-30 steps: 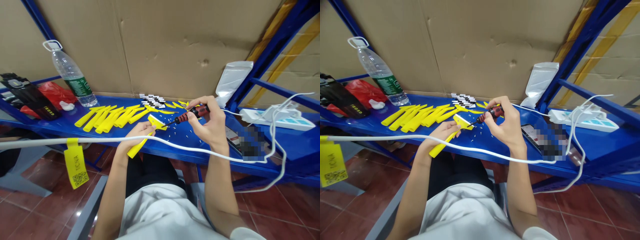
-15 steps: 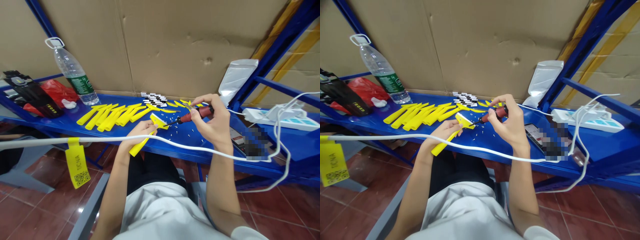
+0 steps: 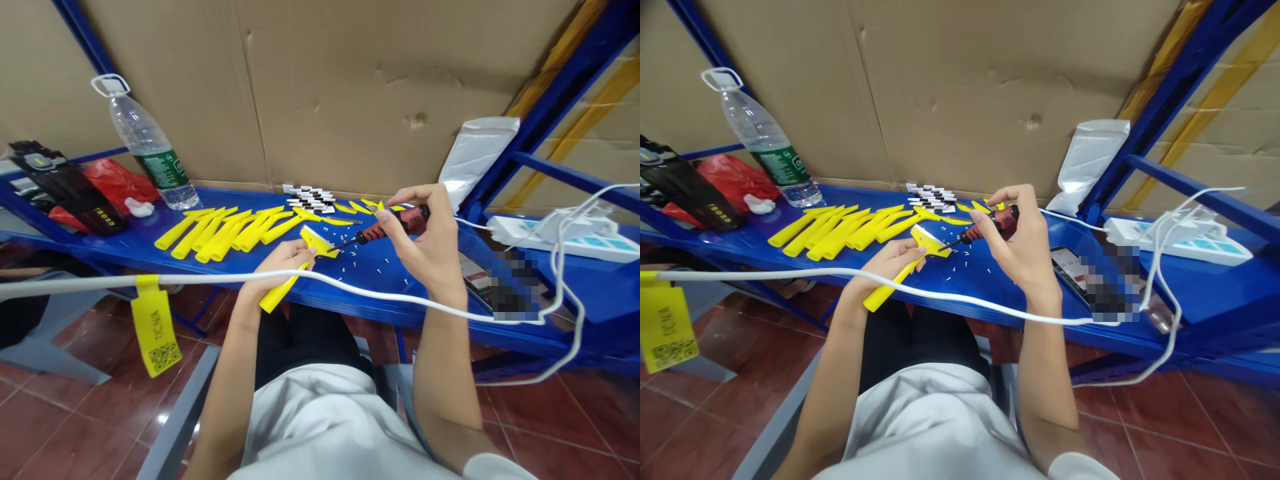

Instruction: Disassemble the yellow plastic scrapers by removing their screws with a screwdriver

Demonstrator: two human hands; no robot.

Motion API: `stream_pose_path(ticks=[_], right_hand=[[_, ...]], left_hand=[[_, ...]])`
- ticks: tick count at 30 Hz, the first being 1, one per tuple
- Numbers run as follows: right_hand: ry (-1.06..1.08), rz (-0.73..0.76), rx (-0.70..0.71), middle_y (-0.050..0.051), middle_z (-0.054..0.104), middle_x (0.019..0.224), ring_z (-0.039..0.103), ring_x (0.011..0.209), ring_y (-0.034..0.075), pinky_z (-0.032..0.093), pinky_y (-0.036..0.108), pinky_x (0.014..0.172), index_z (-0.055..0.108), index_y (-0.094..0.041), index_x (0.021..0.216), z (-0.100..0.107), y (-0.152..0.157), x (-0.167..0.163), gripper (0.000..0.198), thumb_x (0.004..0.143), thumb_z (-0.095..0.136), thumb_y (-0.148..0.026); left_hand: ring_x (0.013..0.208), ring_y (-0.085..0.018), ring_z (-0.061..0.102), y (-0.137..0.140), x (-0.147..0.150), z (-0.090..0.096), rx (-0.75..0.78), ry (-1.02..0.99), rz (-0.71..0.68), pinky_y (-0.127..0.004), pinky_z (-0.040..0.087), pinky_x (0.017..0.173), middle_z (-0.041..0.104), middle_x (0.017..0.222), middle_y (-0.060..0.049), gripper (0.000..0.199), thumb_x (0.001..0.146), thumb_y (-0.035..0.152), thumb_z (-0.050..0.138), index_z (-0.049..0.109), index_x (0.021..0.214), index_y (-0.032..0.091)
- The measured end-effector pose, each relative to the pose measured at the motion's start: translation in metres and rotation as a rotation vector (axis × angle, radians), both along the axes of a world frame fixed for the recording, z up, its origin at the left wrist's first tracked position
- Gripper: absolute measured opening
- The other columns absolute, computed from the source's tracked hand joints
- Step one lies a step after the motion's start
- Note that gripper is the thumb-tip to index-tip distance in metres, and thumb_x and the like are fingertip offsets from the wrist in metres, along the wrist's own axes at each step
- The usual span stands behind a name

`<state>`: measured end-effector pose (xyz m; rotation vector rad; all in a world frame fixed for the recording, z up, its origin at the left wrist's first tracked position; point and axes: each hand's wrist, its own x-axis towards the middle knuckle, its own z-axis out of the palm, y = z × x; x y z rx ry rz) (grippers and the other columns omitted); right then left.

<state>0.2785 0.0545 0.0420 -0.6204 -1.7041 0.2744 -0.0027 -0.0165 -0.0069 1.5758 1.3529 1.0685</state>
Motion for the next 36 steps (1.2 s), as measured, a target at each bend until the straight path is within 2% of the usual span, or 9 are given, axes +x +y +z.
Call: stream_pose_path(ticks=[3, 8, 14, 17, 21, 25, 29, 32, 36], right_hand=[[-0.008, 0.045, 0.015, 0.007, 0.071, 0.114, 0.069, 0.088, 0.024, 0.061, 0.042, 0.076, 0.065, -0.028, 0.115, -0.0003, -0.0012, -0.0003, 0.022, 0.1, 0.079, -0.034], [0.009, 0.016, 0.039, 0.009, 0.071, 0.113, 0.073, 0.106, 0.03, 0.064, 0.042, 0.078, 0.065, -0.028, 0.108, 0.0019, -0.0032, -0.0012, 0.024, 0.098, 0.084, -0.039], [-0.04, 0.035, 0.032, 0.005, 0.073, 0.11, 0.072, 0.092, 0.024, 0.063, 0.039, 0.074, 0.068, -0.029, 0.109, 0.0016, -0.002, 0.0012, 0.023, 0.097, 0.085, -0.038], [-0.016, 0.021, 0.022, 0.005, 0.073, 0.105, 0.074, 0.095, 0.025, 0.063, 0.04, 0.077, 0.068, -0.029, 0.106, 0.0017, -0.0033, 0.0007, 0.018, 0.098, 0.083, -0.035], [-0.02, 0.1, 0.03, 0.005, 0.074, 0.107, 0.074, 0.093, 0.025, 0.062, 0.039, 0.073, 0.068, -0.029, 0.11, 0.0026, -0.0065, -0.0008, 0.021, 0.095, 0.082, -0.033], [-0.006, 0.066, 0.033, 0.006, 0.075, 0.11, 0.075, 0.097, 0.026, 0.061, 0.039, 0.075, 0.067, -0.03, 0.106, 0.0033, -0.0071, -0.0002, 0.015, 0.098, 0.079, -0.032], [-0.049, 0.129, 0.072, 0.009, 0.075, 0.122, 0.074, 0.102, 0.028, 0.059, 0.041, 0.076, 0.066, -0.029, 0.115, 0.0023, -0.0037, 0.0018, 0.026, 0.092, 0.08, -0.029], [-0.029, 0.065, 0.074, 0.011, 0.076, 0.117, 0.074, 0.101, 0.027, 0.057, 0.04, 0.076, 0.066, -0.028, 0.113, 0.0004, -0.0009, 0.0021, 0.021, 0.097, 0.08, -0.03], [-0.027, 0.102, 0.092, 0.01, 0.075, 0.122, 0.071, 0.092, 0.024, 0.058, 0.042, 0.076, 0.065, -0.03, 0.12, -0.002, 0.0004, 0.0018, 0.031, 0.092, 0.078, -0.025]], left_hand=[[0.073, -0.019, 0.061, -0.0003, 0.0002, 0.0004, 0.0, 0.021, -0.005, -0.032, 0.046, 0.07, 0.07, 0.085, -0.003, 0.047, 0.108, 0.062, 0.074, 0.068, 0.089, 0.02], [0.075, -0.02, 0.062, -0.0003, 0.0008, 0.0009, 0.002, 0.01, -0.002, -0.032, 0.046, 0.072, 0.071, 0.085, -0.004, 0.042, 0.11, 0.057, 0.072, 0.069, 0.09, 0.02], [0.077, -0.021, 0.064, -0.001, 0.0018, 0.0015, 0.017, 0.02, 0.007, -0.033, 0.048, 0.075, 0.072, 0.086, -0.004, 0.041, 0.11, 0.056, 0.07, 0.069, 0.089, 0.021], [0.077, -0.021, 0.064, -0.0012, 0.0022, 0.0015, 0.022, 0.041, 0.004, -0.034, 0.049, 0.076, 0.073, 0.086, -0.005, 0.043, 0.111, 0.058, 0.07, 0.069, 0.088, 0.021], [0.077, -0.021, 0.064, -0.0011, 0.0027, 0.0011, 0.018, 0.015, 0.008, -0.033, 0.049, 0.074, 0.072, 0.086, -0.005, 0.043, 0.111, 0.058, 0.07, 0.068, 0.089, 0.021], [0.077, -0.021, 0.064, -0.0006, 0.0029, 0.0006, 0.014, 0.01, 0.003, -0.033, 0.049, 0.075, 0.072, 0.086, -0.004, 0.041, 0.111, 0.055, 0.07, 0.068, 0.089, 0.021], [0.079, -0.021, 0.064, 0.0002, 0.0021, 0.0, 0.032, 0.028, 0.002, -0.034, 0.048, 0.078, 0.072, 0.086, -0.004, 0.043, 0.112, 0.057, 0.069, 0.068, 0.087, 0.021], [0.079, -0.022, 0.065, 0.0008, 0.0014, -0.0008, 0.032, 0.024, 0.006, -0.034, 0.049, 0.077, 0.073, 0.087, -0.005, 0.044, 0.11, 0.059, 0.07, 0.068, 0.088, 0.021], [0.079, -0.022, 0.066, 0.0011, 0.0012, -0.0013, 0.046, 0.014, -0.005, -0.034, 0.05, 0.079, 0.074, 0.087, -0.005, 0.044, 0.11, 0.059, 0.071, 0.068, 0.088, 0.021]])
